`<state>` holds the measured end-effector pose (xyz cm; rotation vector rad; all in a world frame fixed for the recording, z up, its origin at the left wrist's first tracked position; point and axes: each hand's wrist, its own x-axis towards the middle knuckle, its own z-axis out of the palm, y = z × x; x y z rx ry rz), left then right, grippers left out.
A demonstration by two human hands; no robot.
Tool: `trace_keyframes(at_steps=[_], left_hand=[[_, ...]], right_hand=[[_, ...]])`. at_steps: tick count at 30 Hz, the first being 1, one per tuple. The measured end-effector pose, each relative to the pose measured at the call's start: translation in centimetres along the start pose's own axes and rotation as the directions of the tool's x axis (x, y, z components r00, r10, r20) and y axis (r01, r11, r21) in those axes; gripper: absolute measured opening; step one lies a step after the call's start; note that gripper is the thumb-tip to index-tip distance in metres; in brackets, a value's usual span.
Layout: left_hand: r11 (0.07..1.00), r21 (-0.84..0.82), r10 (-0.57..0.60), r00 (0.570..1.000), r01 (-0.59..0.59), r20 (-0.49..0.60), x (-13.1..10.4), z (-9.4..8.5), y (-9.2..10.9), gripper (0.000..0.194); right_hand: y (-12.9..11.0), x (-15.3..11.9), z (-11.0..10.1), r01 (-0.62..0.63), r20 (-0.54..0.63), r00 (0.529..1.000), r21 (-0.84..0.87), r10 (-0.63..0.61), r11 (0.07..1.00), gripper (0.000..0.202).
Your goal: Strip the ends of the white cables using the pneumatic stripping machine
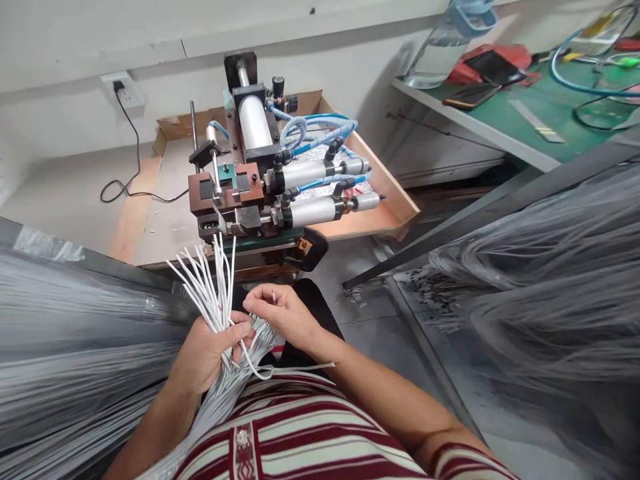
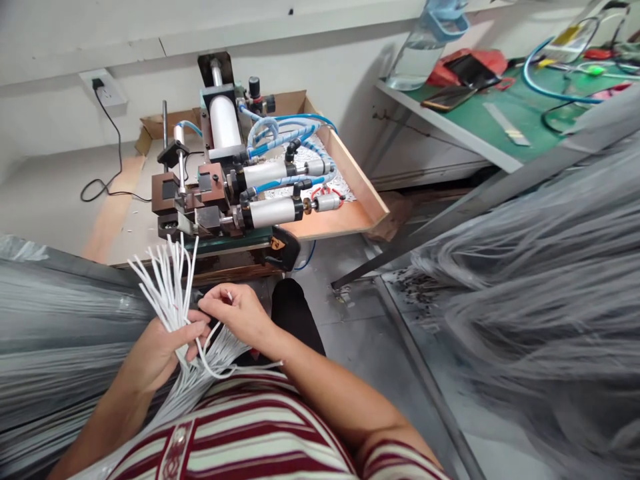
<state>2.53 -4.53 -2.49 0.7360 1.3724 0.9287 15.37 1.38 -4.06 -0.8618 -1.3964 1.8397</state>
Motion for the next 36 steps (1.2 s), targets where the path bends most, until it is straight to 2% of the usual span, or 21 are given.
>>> trace_keyframes(at_steps=[3, 6, 8, 10, 12, 15, 17, 21, 24, 29, 33, 36], left_hand=[[1.0, 0.015, -0.019, 1.0, 0.019, 0.012, 0.1, 0.0, 0.0, 0.01], [0.999, 0.033, -0.045, 0.999, 0.044, 0.03, 0.2, 0.0, -0.1, 0.014], [0.999, 0.031, -0.04, 0.998, 0.039, 0.04, 0.1, -0.1, 0.0, 0.015], [1.0, 0.023, -0.021, 0.998, 0.02, 0.051, -0.1, -0.3, 0.0, 0.013], [1.0, 0.019, 0.0, 0.999, -0.001, 0.047, -0.2, -0.6, 0.0, 0.011], [1.0, 0.017, 0.014, 1.0, -0.013, -0.014, -0.1, -1.0, 0.0, 0.01], [1.0, 0.02, 0.004, 0.998, -0.002, -0.06, 0.0, -1.1, -0.1, 0.013], [0.999, 0.035, -0.021, 0.992, 0.025, -0.126, 0.1, -1.1, -0.1, 0.019], [0.998, 0.045, -0.034, 0.986, 0.041, -0.163, 0.1, -1.2, -0.1, 0.018], [0.995, 0.099, 0.003, 0.981, 0.016, -0.194, -0.1, -1.2, -0.1, 0.017], [0.992, 0.128, 0.036, 0.975, -0.008, -0.217, -0.1, -1.2, -0.2, 0.018], [0.987, 0.161, 0.042, 0.979, -0.009, -0.2, -0.2, -1.3, -0.4, 0.016]], right_hand=[[-0.3, 0.1, 0.0, 0.006, 0.068, 0.998, -0.079, 0.0, 0.997, 0.019], [-0.3, 0.3, -0.2, 0.029, 0.058, 0.998, -0.194, -0.019, 0.981, 0.017], [-0.2, 0.3, -0.3, 0.035, 0.058, 0.998, -0.206, -0.024, 0.978, 0.014], [-0.1, 0.3, -0.5, 0.019, 0.067, 0.998, -0.146, -0.009, 0.989, 0.012], [0.0, 0.3, -0.5, -0.026, 0.096, 0.995, -0.005, 0.026, 1.0, 0.014], [0.0, 0.4, -0.3, -0.082, 0.127, 0.99, 0.18, 0.059, 0.98, 0.019], [0.1, 0.6, -0.1, -0.079, 0.114, 0.992, 0.194, 0.057, 0.978, 0.021], [0.6, 0.9, 0.0, -0.067, 0.052, 0.997, 0.121, 0.061, 0.99, 0.02], [0.7, 0.9, -0.1, -0.085, 0.05, 0.995, 0.078, 0.081, 0.993, 0.018], [0.0, 0.7, -0.2, 0.008, 0.048, 0.999, -0.044, -0.006, 0.999, 0.025], [-0.2, 0.6, 0.0, 0.042, 0.054, 0.998, -0.184, -0.033, 0.982, 0.023], [0.2, 0.7, 0.3, 0.055, 0.041, 0.998, -0.145, -0.049, 0.988, 0.023]])
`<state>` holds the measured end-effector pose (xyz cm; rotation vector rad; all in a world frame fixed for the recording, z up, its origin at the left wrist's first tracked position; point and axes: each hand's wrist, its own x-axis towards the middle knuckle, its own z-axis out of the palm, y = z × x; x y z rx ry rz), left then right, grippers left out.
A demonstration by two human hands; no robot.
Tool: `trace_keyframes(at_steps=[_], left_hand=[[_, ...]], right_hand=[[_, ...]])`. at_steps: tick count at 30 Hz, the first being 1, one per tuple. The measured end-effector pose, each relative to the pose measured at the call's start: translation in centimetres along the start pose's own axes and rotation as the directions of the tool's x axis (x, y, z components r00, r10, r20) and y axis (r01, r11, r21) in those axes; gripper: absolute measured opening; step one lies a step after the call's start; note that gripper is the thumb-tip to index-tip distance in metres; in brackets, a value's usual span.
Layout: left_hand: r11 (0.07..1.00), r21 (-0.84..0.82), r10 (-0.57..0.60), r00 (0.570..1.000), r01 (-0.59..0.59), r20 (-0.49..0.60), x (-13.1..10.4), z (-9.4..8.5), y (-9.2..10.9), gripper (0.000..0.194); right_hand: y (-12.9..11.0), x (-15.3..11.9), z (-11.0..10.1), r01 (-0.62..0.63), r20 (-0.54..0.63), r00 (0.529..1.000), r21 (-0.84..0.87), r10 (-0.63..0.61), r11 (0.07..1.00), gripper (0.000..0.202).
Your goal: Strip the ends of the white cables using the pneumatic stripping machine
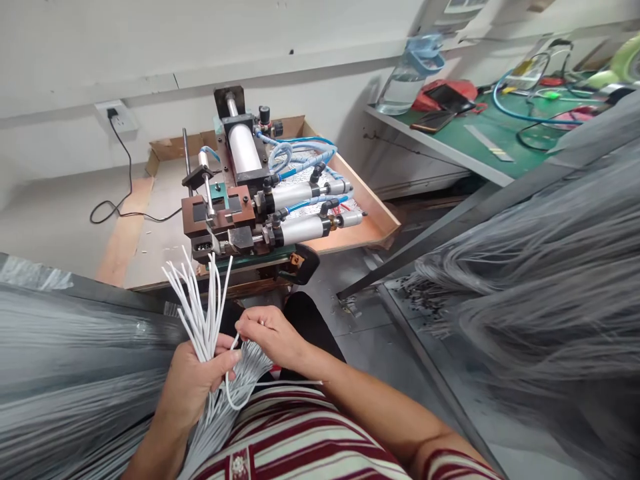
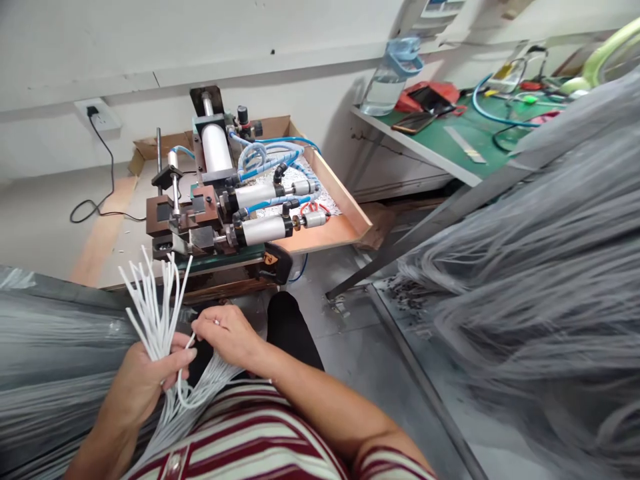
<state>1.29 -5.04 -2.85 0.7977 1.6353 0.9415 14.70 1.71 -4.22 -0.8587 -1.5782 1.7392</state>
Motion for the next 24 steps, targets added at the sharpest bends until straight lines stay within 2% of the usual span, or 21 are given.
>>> trace_keyframes(at_steps=[5, 9, 12, 15, 18, 21, 24], left_hand=[[0.999, 0.046, -0.005, 0.999, 0.004, 0.036, -0.2, -0.5, -0.6, 0.014], [0.999, 0.02, -0.031, 0.998, 0.03, 0.059, -0.8, -1.2, -1.0, 0.014], [0.998, -0.067, -0.016, 1.0, 0.016, 0.012, -1.0, -1.3, -1.1, 0.014], [0.989, -0.136, 0.053, 0.998, -0.057, -0.036, -0.8, -0.7, -0.8, 0.011], [0.979, -0.169, 0.103, 0.993, -0.112, -0.058, -0.5, 0.1, -0.1, 0.011], [0.971, -0.193, 0.127, 0.988, -0.141, -0.083, -0.4, 0.5, 0.4, 0.012], [0.957, -0.229, 0.149, 0.98, -0.176, -0.13, -0.5, 0.6, 0.6, 0.011]], right_hand=[[0.6, 0.3, 0.5, -0.074, -0.026, 0.996, 0.261, 0.083, 0.963, 0.025], [1.0, 0.8, -1.2, -0.059, -0.166, 0.975, 0.462, 0.151, 0.885, 0.03], [0.9, 1.2, -2.0, -0.041, -0.215, 0.961, 0.503, 0.171, 0.863, 0.029], [0.5, 1.3, -0.9, -0.126, -0.064, 0.976, 0.607, 0.207, 0.785, 0.037], [-0.1, 1.5, 1.0, -0.225, 0.075, 0.967, 0.692, 0.242, 0.686, 0.05], [-0.6, 1.7, 2.6, -0.268, 0.122, 0.956, 0.725, 0.266, 0.634, 0.06], [-0.8, 1.7, 3.7, -0.307, 0.14, 0.944, 0.706, 0.3, 0.638, 0.063]])
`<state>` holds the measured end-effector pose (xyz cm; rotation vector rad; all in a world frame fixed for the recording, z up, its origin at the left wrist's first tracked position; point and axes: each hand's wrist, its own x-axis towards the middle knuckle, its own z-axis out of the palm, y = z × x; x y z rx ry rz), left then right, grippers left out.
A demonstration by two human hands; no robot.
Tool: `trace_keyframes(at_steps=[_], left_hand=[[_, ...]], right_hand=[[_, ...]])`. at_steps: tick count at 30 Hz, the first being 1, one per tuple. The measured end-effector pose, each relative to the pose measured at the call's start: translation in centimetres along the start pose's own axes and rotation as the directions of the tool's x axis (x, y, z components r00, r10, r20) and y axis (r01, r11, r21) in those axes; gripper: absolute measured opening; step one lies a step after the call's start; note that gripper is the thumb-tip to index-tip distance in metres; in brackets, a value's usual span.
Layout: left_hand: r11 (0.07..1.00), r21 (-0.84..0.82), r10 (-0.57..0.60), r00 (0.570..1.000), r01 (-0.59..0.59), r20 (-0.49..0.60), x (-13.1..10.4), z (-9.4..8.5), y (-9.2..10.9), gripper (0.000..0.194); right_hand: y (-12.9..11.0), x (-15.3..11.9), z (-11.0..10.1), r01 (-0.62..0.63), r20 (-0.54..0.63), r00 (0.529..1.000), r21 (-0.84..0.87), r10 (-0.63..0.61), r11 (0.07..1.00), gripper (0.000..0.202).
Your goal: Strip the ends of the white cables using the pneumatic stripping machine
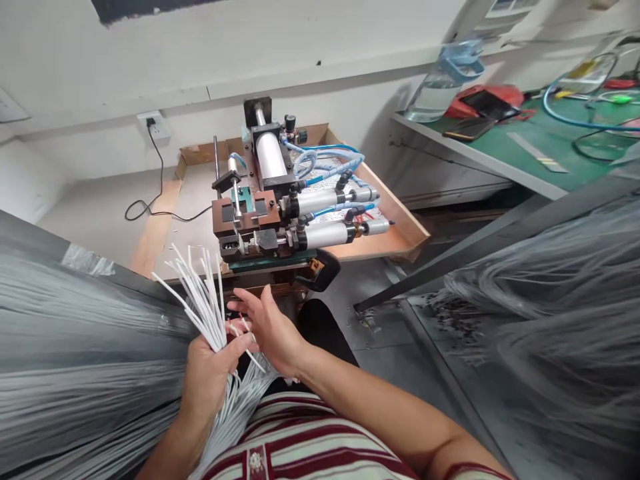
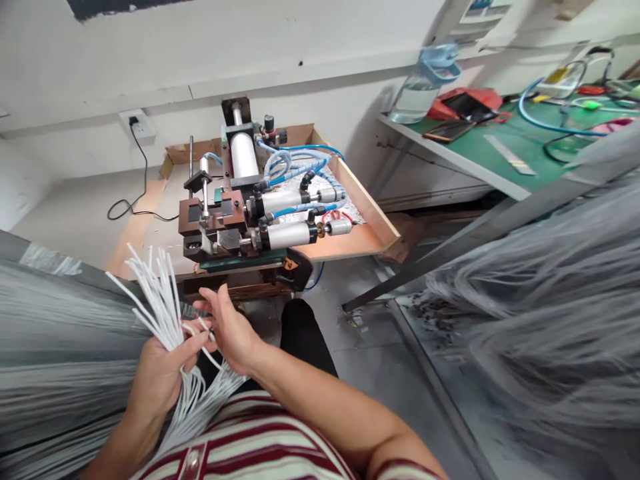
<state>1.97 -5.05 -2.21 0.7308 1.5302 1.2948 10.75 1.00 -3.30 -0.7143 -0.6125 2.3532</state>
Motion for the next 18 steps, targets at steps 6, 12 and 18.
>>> trace_keyframes(at_steps=[6, 12, 18], left_hand=[[0.995, -0.052, 0.081, 0.99, -0.088, -0.119, 0.4, -0.7, -0.2, 0.016], [0.981, -0.142, 0.089, 0.961, -0.129, -0.261, 1.2, -2.1, -0.1, 0.019], [0.962, -0.254, 0.019, 0.952, -0.1, -0.304, 1.9, -2.3, 0.4, 0.02]], right_hand=[[1.1, -0.5, -0.4, 0.06, -0.009, 0.998, -0.173, -0.062, 0.983, 0.056], [1.4, -1.1, -2.9, 0.327, 0.207, 0.944, -0.687, -0.257, 0.649, 0.024], [1.9, -0.6, -3.5, 0.39, 0.282, 0.917, -0.784, -0.283, 0.483, 0.015]])
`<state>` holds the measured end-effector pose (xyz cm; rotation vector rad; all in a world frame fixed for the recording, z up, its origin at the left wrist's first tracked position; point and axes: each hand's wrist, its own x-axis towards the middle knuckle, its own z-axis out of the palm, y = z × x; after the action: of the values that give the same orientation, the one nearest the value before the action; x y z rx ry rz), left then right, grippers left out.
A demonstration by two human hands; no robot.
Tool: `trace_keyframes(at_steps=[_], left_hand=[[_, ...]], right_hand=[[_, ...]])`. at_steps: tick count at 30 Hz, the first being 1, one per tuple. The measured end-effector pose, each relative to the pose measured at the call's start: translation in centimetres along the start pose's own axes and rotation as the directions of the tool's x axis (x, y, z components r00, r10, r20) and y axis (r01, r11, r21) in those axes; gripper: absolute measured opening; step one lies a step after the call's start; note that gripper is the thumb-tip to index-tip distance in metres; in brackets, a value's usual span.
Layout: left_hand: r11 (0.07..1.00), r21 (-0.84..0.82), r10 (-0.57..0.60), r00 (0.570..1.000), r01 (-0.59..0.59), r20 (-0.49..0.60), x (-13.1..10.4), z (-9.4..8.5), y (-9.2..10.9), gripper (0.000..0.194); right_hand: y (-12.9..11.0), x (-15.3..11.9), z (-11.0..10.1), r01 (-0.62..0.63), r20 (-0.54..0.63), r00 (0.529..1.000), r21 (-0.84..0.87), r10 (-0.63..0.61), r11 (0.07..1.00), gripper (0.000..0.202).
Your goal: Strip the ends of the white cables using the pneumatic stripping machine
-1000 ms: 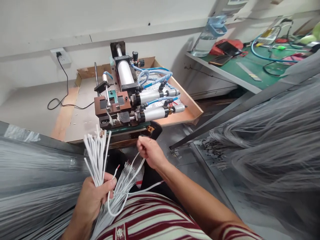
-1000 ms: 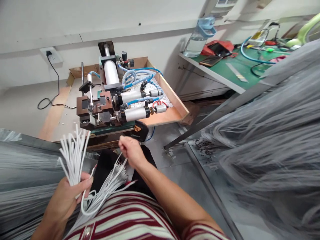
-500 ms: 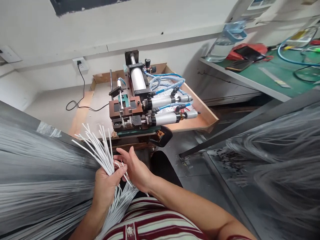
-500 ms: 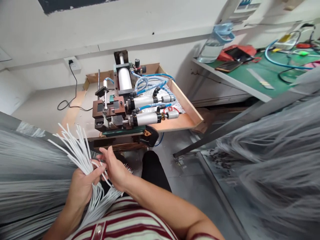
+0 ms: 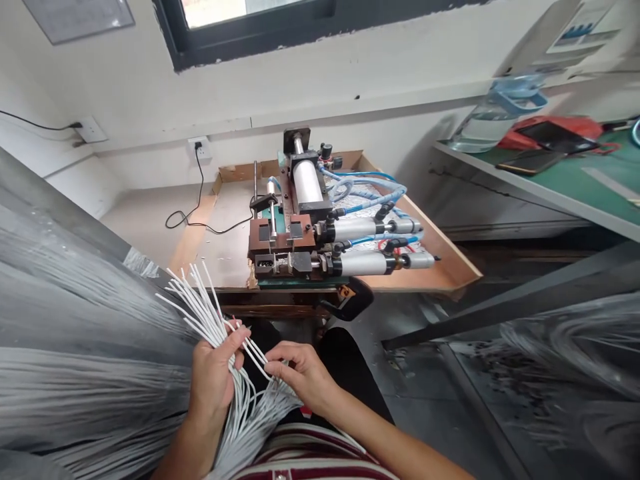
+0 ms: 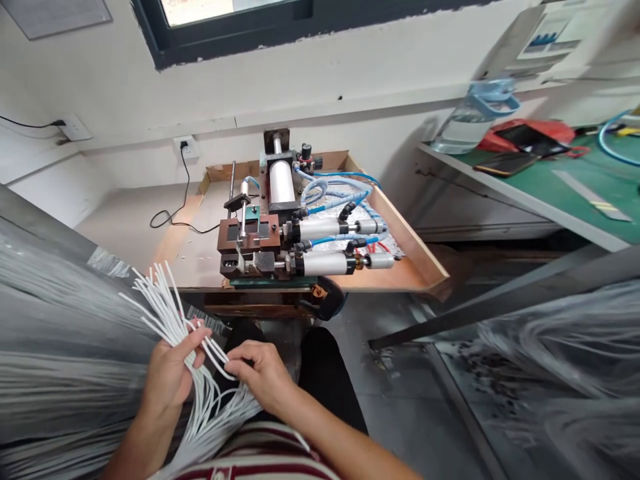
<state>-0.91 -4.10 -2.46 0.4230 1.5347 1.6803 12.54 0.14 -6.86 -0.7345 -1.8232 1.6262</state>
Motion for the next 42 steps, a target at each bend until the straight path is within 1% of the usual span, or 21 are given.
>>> trace_keyframes(at_steps=[3, 5, 10, 13, 16, 20, 22, 26, 29, 35, 37, 40, 42], left_hand=[[1.0, -0.021, -0.022, 1.0, 0.021, -0.019, 0.3, 0.1, 0.2, 0.019], [0.999, -0.027, -0.025, 0.999, 0.025, -0.023, 0.4, 0.1, 0.3, 0.018], [1.0, -0.019, -0.011, 0.999, 0.011, -0.032, 0.7, 0.4, 0.2, 0.016], [1.0, -0.001, 0.005, 0.999, -0.005, -0.032, 0.8, 0.6, 0.1, 0.017], [1.0, 0.023, 0.02, 1.0, -0.02, -0.012, 0.8, 0.9, 0.3, 0.015], [0.999, 0.043, 0.023, 1.0, -0.023, 0.005, 0.7, 1.1, 0.5, 0.014], [0.999, 0.042, 0.015, 1.0, -0.016, 0.007, 0.7, 0.9, 0.6, 0.015], [1.0, 0.026, -0.015, 1.0, 0.015, 0.009, 0.8, 0.6, 0.3, 0.02], [1.0, 0.004, -0.025, 1.0, 0.025, 0.016, 1.0, 0.7, 0.3, 0.019], [1.0, 0.001, -0.003, 0.995, 0.003, 0.101, 1.5, 1.7, 0.9, 0.011], [1.0, -0.011, 0.006, 0.993, -0.004, 0.116, 1.6, 2.0, 1.1, 0.01], [0.999, -0.05, 0.006, 0.993, 0.0, 0.117, 1.9, 2.6, 1.5, 0.01], [0.996, -0.085, 0.001, 0.996, 0.007, 0.091, 2.3, 2.8, 1.9, 0.011]], right_hand=[[0.2, 0.2, -0.1, -0.017, -0.039, 0.999, 0.035, 0.018, 0.999, 0.016], [0.2, 0.3, -0.2, -0.049, -0.053, 0.997, 0.093, 0.054, 0.994, 0.017], [-0.1, 0.6, -0.2, -0.184, 0.002, 0.981, 0.332, 0.195, 0.925, 0.02], [-0.4, 1.0, -0.4, -0.202, 0.015, 0.977, 0.399, 0.214, 0.894, 0.023], [-0.8, 1.6, -0.6, -0.198, 0.021, 0.978, 0.425, 0.21, 0.883, 0.024], [-1.4, 2.3, -0.7, -0.176, 0.055, 0.984, 0.411, 0.168, 0.895, 0.022], [-1.5, 2.6, -0.6, -0.177, 0.062, 0.984, 0.405, 0.166, 0.897, 0.022], [-1.5, 2.7, -0.4, -0.177, 0.042, 0.984, 0.403, 0.175, 0.898, 0.023], [-1.5, 2.6, -0.3, -0.185, 0.036, 0.982, 0.386, 0.186, 0.904, 0.024], [-1.9, 2.8, -0.8, -0.184, 0.046, 0.983, 0.377, 0.18, 0.908, 0.024], [-1.9, 2.7, -1.2, -0.144, 0.033, 0.99, 0.328, 0.141, 0.934, 0.022], [-1.8, 2.4, -2.0, -0.036, 0.011, 0.999, 0.154, 0.035, 0.987, 0.019], [-1.6, 2.2, -2.7, 0.016, 0.013, 1.0, 0.057, -0.017, 0.998, 0.02]])
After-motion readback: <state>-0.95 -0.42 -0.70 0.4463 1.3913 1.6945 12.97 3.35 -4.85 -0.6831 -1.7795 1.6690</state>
